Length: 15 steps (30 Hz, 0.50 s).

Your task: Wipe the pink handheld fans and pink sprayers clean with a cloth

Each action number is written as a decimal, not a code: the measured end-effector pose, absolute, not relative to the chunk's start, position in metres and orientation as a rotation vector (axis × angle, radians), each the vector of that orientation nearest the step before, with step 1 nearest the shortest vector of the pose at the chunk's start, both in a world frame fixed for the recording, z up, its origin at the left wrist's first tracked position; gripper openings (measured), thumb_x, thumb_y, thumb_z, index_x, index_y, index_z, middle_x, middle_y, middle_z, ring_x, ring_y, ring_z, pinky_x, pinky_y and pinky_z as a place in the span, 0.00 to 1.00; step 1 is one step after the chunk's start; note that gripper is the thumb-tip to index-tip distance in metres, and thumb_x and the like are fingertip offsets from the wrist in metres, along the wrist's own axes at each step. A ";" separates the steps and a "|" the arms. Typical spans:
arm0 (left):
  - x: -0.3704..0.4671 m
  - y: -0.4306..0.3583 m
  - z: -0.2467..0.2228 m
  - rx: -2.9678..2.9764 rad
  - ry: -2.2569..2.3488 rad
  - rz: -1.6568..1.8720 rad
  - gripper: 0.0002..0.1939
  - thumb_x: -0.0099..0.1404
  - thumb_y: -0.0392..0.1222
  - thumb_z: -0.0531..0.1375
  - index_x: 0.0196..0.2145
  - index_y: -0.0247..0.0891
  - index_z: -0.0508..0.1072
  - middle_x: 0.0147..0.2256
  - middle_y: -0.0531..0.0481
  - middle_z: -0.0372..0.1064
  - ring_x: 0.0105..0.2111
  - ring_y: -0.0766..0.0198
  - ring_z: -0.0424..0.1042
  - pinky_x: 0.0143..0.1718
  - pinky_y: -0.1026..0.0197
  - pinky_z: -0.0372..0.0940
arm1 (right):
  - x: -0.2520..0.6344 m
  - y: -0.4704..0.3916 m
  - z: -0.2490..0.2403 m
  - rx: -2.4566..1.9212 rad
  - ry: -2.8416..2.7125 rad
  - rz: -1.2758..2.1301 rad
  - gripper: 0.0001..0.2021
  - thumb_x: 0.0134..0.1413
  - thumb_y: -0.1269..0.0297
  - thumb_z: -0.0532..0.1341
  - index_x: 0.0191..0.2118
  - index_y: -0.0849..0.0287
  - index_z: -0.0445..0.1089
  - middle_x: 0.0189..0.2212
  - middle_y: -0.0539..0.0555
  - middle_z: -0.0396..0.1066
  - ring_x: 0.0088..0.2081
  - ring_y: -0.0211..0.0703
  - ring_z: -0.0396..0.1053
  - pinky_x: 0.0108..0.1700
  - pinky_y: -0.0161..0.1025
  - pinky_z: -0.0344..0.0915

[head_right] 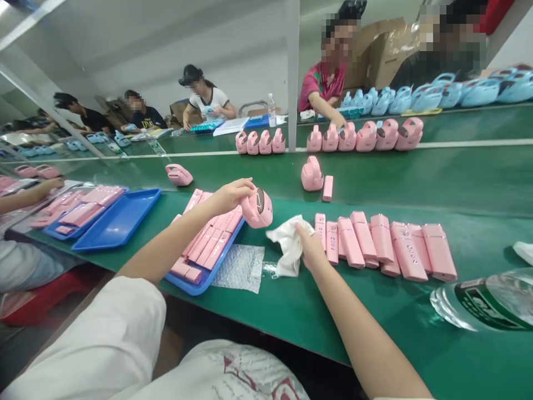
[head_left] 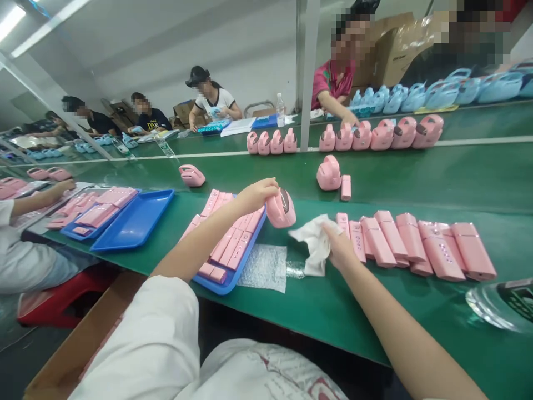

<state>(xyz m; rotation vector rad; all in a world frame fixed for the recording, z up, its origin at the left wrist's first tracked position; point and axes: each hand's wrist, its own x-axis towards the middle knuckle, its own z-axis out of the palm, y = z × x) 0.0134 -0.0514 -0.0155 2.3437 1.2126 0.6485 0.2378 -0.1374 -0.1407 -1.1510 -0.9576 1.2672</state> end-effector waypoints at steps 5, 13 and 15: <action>0.008 -0.138 -0.043 2.266 1.119 0.530 0.05 0.57 0.40 0.60 0.30 0.46 0.76 0.49 0.50 0.73 0.55 0.53 0.68 0.57 0.51 0.61 | 0.234 -0.140 -0.145 -1.083 -0.744 1.239 0.29 0.33 0.42 0.68 0.39 0.57 0.68 0.38 0.55 0.76 0.43 0.51 0.74 0.45 0.46 0.72; -0.006 -0.190 -0.059 2.158 0.960 0.556 0.22 0.65 0.37 0.49 0.52 0.50 0.72 0.62 0.54 0.59 0.63 0.58 0.58 0.65 0.51 0.54 | 0.217 -0.157 -0.143 -1.001 -0.821 1.292 0.22 0.42 0.48 0.68 0.38 0.60 0.71 0.33 0.53 0.75 0.41 0.49 0.74 0.45 0.46 0.71; -0.001 -0.200 -0.073 2.031 1.039 0.774 0.22 0.67 0.40 0.48 0.57 0.48 0.67 0.62 0.51 0.60 0.63 0.57 0.58 0.65 0.52 0.52 | 0.231 -0.158 -0.128 -1.018 -0.805 1.127 0.17 0.51 0.50 0.63 0.39 0.60 0.71 0.35 0.55 0.75 0.43 0.47 0.73 0.45 0.44 0.71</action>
